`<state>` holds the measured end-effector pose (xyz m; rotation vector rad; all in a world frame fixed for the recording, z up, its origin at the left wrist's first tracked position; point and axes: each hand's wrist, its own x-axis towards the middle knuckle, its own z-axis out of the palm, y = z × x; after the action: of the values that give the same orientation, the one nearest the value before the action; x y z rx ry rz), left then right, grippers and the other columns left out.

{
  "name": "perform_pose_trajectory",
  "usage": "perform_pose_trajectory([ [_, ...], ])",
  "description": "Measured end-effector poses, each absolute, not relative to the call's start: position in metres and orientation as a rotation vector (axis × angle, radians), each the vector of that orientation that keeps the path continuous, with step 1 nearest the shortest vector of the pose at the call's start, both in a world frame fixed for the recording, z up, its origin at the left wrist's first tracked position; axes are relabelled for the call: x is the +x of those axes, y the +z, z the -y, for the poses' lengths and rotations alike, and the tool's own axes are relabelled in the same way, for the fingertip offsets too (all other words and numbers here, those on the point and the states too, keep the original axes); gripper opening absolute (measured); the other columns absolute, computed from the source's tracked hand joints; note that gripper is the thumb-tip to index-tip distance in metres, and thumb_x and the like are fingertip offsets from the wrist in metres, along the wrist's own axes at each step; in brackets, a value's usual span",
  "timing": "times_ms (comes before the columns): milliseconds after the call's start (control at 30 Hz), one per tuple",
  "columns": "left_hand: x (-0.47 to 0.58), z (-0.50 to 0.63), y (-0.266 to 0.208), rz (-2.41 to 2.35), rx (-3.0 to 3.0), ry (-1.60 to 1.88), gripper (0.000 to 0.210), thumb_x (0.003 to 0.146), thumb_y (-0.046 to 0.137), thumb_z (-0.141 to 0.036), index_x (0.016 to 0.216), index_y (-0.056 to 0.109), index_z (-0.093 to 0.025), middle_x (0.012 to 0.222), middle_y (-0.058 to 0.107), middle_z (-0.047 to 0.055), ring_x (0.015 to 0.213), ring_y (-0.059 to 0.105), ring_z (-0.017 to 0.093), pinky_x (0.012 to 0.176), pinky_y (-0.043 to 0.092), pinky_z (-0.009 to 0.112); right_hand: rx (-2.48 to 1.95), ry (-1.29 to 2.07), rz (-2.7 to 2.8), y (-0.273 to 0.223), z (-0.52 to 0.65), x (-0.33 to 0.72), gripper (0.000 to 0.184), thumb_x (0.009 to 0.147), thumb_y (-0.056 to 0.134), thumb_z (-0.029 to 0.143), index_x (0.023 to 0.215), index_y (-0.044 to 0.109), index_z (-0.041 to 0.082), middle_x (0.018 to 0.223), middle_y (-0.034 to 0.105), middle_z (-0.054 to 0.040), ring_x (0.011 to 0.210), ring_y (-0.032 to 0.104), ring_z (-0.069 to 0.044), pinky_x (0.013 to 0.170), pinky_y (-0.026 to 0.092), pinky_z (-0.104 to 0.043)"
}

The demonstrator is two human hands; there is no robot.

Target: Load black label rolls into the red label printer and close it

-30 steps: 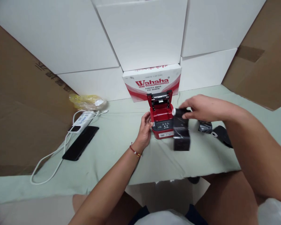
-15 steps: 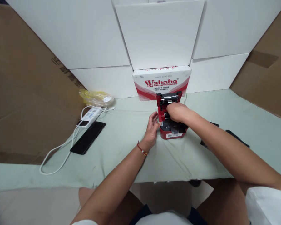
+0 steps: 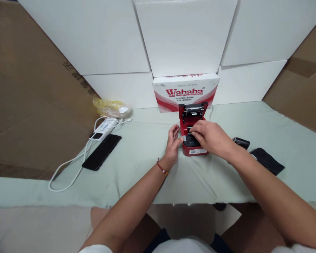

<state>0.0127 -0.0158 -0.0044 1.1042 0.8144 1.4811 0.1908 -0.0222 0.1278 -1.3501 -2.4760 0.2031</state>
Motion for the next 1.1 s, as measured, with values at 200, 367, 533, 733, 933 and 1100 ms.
perform_pose_trajectory([
  [200, 0.012, 0.014, -0.004, -0.823, 1.112, 1.477, 0.060, 0.086, 0.071, -0.038, 0.141, 0.048, -0.026, 0.156, 0.044, 0.010, 0.153, 0.035, 0.029, 0.128, 0.027, 0.047, -1.222, -0.112, 2.389, 0.096, 0.081, 0.200, 0.034, 0.105, 0.049, 0.029, 0.122, 0.073, 0.014, 0.124, 0.072, -0.0148, 0.107, 0.064, -0.028, 0.089, 0.058, -0.043],
  [367, 0.012, 0.016, -0.005, -0.854, 1.154, 1.488, 0.051, 0.088, 0.067, -0.034, 0.136, 0.053, -0.026, 0.150, 0.051, 0.008, 0.148, 0.042, 0.027, 0.127, 0.028, 0.044, -1.204, -0.155, 2.377, 0.086, 0.090, 0.191, 0.038, 0.104, 0.051, 0.027, 0.136, 0.067, 0.015, 0.126, 0.068, -0.0168, 0.111, 0.061, -0.030, 0.091, 0.058, -0.046],
  [533, 0.005, 0.021, 0.000, -0.947, 1.099, 1.501, 0.054, 0.084, 0.073, -0.035, 0.134, 0.054, -0.028, 0.152, 0.051, 0.006, 0.151, 0.039, 0.027, 0.128, 0.029, 0.046, -1.215, -0.132, 2.346, 0.079, 0.090, 0.188, 0.037, 0.102, 0.053, 0.027, 0.136, 0.068, 0.021, 0.128, 0.066, -0.0176, 0.115, 0.059, -0.032, 0.094, 0.057, -0.050],
  [733, -0.008, -0.028, 0.049, -1.047, 1.329, 1.622, 0.046, 0.099, 0.057, -0.051, 0.139, 0.055, -0.030, 0.159, 0.049, 0.003, 0.153, 0.039, 0.021, 0.130, 0.026, 0.042, -1.137, -0.145, 2.262, 0.071, 0.096, 0.192, 0.039, 0.103, 0.053, 0.027, 0.137, 0.065, 0.012, 0.134, 0.067, -0.0175, 0.123, 0.059, -0.032, 0.107, 0.053, -0.050],
  [933, 0.003, -0.060, 0.089, -1.019, 1.440, 1.442, 0.050, 0.103, 0.044, -0.060, 0.128, 0.065, -0.021, 0.139, 0.065, 0.010, 0.133, 0.060, 0.024, 0.120, 0.042, 0.047, -1.099, -0.215, 2.231, 0.065, 0.097, 0.195, 0.036, 0.102, 0.054, 0.024, 0.133, 0.068, 0.011, 0.134, 0.068, -0.0165, 0.124, 0.060, -0.030, 0.105, 0.055, -0.047],
  [1100, -0.002, -0.012, 0.081, -1.127, 1.871, 1.440, 0.051, 0.106, 0.036, -0.058, 0.118, 0.072, -0.023, 0.125, 0.072, 0.008, 0.122, 0.064, 0.023, 0.119, 0.042, 0.045, -1.107, -0.223, 2.222, 0.061, 0.096, 0.195, 0.037, 0.103, 0.053, 0.023, 0.134, 0.067, 0.010, 0.135, 0.068, -0.0172, 0.124, 0.060, -0.031, 0.106, 0.055, -0.048],
])
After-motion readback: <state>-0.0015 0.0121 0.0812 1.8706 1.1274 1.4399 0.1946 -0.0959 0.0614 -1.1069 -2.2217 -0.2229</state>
